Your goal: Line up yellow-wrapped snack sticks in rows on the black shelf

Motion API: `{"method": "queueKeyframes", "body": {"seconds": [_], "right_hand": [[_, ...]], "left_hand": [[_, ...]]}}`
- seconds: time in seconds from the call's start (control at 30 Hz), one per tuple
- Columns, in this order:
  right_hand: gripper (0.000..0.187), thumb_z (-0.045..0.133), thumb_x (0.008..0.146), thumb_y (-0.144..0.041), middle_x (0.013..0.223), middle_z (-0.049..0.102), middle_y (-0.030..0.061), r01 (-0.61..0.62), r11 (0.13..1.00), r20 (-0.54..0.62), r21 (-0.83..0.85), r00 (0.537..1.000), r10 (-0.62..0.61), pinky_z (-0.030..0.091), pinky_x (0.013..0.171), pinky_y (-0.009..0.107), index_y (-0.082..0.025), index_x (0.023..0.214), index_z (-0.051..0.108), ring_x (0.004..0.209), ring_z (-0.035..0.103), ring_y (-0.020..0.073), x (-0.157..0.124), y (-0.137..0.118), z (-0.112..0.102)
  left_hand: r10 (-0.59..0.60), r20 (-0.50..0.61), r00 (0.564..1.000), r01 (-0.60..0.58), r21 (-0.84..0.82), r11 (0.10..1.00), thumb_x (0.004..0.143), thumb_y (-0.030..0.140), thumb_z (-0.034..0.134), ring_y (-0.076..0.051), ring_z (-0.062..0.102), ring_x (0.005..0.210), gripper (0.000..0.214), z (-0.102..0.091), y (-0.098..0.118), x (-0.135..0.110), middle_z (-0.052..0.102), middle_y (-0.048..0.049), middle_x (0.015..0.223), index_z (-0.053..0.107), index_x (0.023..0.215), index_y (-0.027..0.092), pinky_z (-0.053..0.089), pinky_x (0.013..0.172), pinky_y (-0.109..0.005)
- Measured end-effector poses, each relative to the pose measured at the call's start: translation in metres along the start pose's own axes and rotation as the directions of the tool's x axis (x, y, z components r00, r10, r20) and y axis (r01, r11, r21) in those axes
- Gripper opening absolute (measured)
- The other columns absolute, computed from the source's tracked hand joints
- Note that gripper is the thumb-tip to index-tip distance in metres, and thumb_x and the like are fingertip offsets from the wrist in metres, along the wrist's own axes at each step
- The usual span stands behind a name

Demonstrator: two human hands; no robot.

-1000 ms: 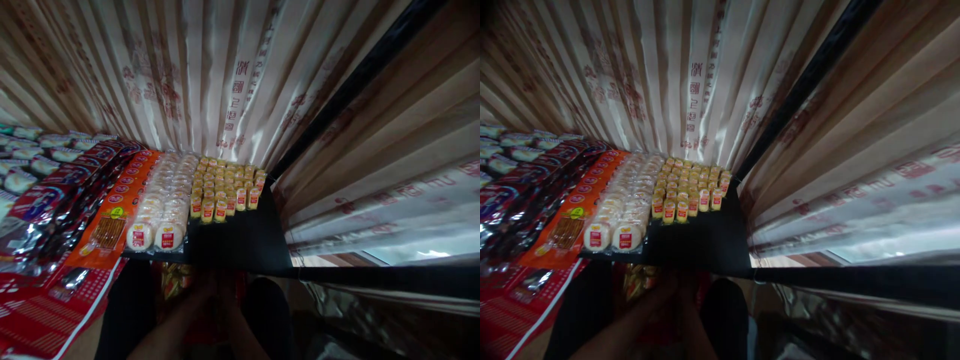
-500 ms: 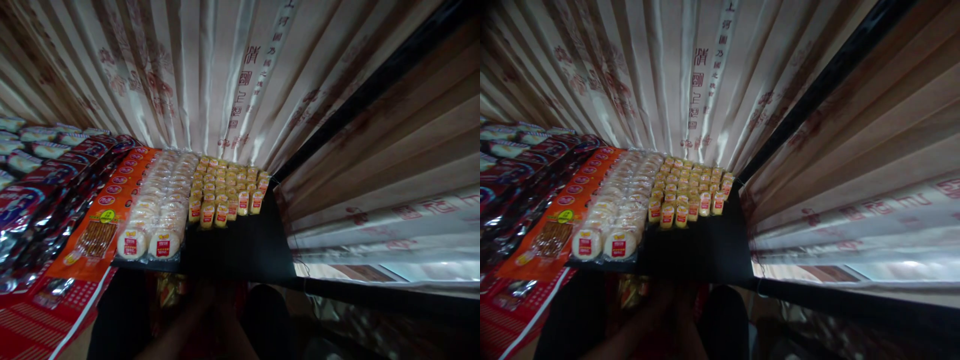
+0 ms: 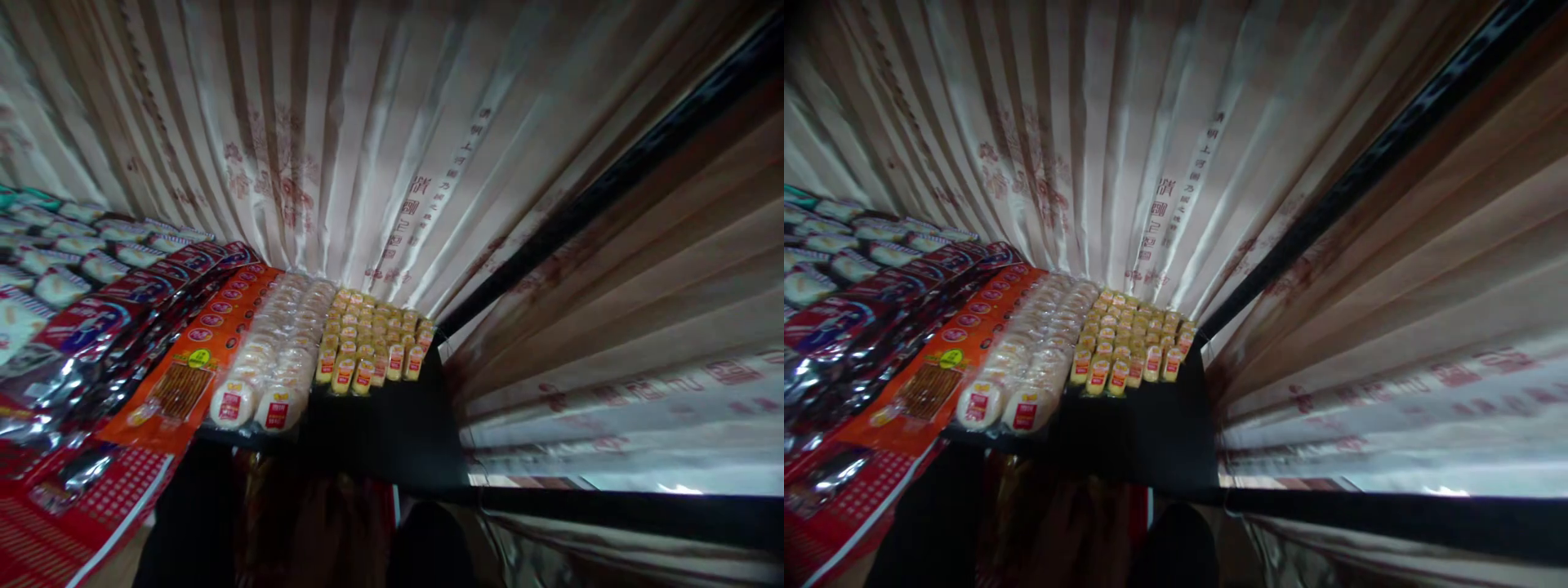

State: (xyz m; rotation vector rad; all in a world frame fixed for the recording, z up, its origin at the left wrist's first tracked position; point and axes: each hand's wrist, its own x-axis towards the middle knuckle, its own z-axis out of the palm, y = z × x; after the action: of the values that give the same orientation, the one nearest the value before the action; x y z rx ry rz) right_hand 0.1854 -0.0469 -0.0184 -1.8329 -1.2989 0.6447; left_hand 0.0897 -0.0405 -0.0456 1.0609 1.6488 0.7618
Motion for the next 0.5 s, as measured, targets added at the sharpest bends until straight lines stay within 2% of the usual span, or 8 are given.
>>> {"method": "queueKeyframes", "body": {"seconds": [0.13, 0.23, 0.37, 0.5], "right_hand": [[0.026, 0.054, 0.084, -0.043, 0.097, 0.063, 0.0032, 0.007, 0.998, 0.024, 0.065, 1.0, -0.009, 0.052, 0.071, 0.03, -0.023, 0.096, 0.062, 0.084, 0.061, 0.017, -0.009, -0.007, -0.001], [0.031, 0.058, 0.076, -0.053, 0.083, 0.067, 0.0032, 0.013, 0.992, 0.012, 0.127, 1.0, -0.014, 0.052, 0.062, 0.028, -0.025, 0.086, 0.066, 0.075, 0.063, 0.0206, -0.013, -0.013, -0.001], [0.036, 0.058, 0.075, -0.053, 0.09, 0.068, 0.0064, 0.032, 0.975, -0.006, 0.219, 0.999, -0.032, 0.052, 0.067, 0.03, -0.023, 0.094, 0.065, 0.08, 0.064, 0.022, -0.011, -0.032, 0.002], [0.038, 0.058, 0.076, -0.048, 0.097, 0.068, 0.0071, 0.009, 0.962, 0.02, 0.273, 1.0, -0.014, 0.052, 0.073, 0.031, -0.022, 0.104, 0.062, 0.086, 0.064, 0.0218, 0.0, -0.061, 0.004]], "left_hand": [[0.005, 0.039, 0.999, -0.001, -0.107, 0.994, 0.073, 0.027, 0.045, -0.023, 0.056, 0.109, 0.039, -0.023, 0.023, -0.019, 0.062, -0.0119, 0.114, 0.057, 0.107, 0.015, 0.039, 0.101, -0.039], [0.132, 0.044, 0.99, -0.123, -0.175, 0.977, 0.076, 0.031, 0.046, -0.022, 0.059, 0.102, 0.032, -0.047, 0.046, -0.031, 0.065, -0.0093, 0.107, 0.058, 0.103, 0.018, 0.043, 0.096, -0.038], [0.219, -0.02, 0.975, -0.217, -0.254, 0.942, 0.076, 0.031, 0.048, -0.021, 0.06, 0.096, 0.026, -0.072, 0.073, -0.04, 0.065, -0.0079, 0.1, 0.059, 0.096, 0.019, 0.047, 0.091, -0.038], [0.219, -0.082, 0.972, -0.233, -0.309, 0.922, 0.076, 0.031, 0.048, -0.02, 0.058, 0.102, 0.03, -0.086, 0.094, -0.04, 0.063, -0.0077, 0.108, 0.058, 0.102, 0.02, 0.047, 0.092, -0.036]]}}
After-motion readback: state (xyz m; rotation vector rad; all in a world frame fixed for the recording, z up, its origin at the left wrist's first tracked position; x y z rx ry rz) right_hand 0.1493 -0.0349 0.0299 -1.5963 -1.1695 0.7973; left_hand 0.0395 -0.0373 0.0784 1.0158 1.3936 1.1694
